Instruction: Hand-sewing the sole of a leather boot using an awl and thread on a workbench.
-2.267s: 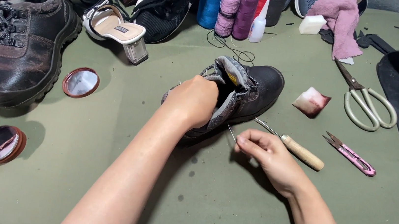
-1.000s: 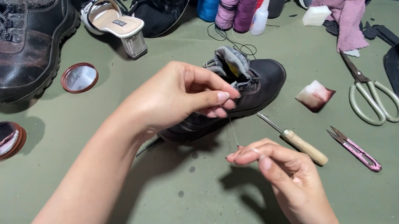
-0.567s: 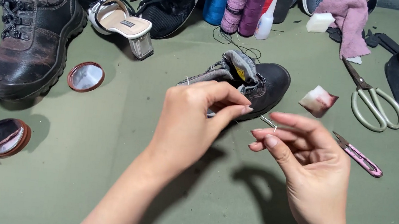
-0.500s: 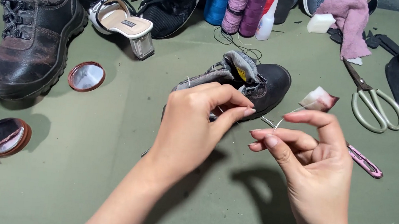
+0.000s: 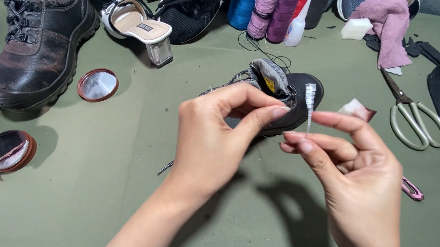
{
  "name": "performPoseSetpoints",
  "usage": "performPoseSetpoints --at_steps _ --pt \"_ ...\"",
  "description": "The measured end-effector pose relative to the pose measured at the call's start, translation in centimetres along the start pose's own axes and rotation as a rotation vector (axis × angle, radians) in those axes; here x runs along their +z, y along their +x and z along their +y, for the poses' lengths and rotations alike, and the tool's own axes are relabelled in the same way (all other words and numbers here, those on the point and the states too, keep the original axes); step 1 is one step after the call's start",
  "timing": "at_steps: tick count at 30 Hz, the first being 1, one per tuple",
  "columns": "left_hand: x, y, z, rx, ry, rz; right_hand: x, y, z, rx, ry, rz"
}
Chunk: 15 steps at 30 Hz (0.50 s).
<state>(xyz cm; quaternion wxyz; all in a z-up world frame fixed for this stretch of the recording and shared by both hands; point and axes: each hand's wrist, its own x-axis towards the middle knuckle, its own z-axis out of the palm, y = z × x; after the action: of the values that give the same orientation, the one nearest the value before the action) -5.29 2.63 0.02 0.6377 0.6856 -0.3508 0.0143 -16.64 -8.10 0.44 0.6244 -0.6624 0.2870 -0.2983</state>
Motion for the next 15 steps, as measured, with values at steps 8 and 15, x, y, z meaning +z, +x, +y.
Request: performPoseSetpoints --at_steps 8,15 --pt "0.6 0.3 0.5 -0.078 -0.032 -0.13 -0.4 0.9 2.6 -0.078 0.05 -0.046" --pt "1.2 -0.3 0.1 0.016 0.048 -0.176 -1.2 0.2 2.4 -0.092 0.005 -0.004"
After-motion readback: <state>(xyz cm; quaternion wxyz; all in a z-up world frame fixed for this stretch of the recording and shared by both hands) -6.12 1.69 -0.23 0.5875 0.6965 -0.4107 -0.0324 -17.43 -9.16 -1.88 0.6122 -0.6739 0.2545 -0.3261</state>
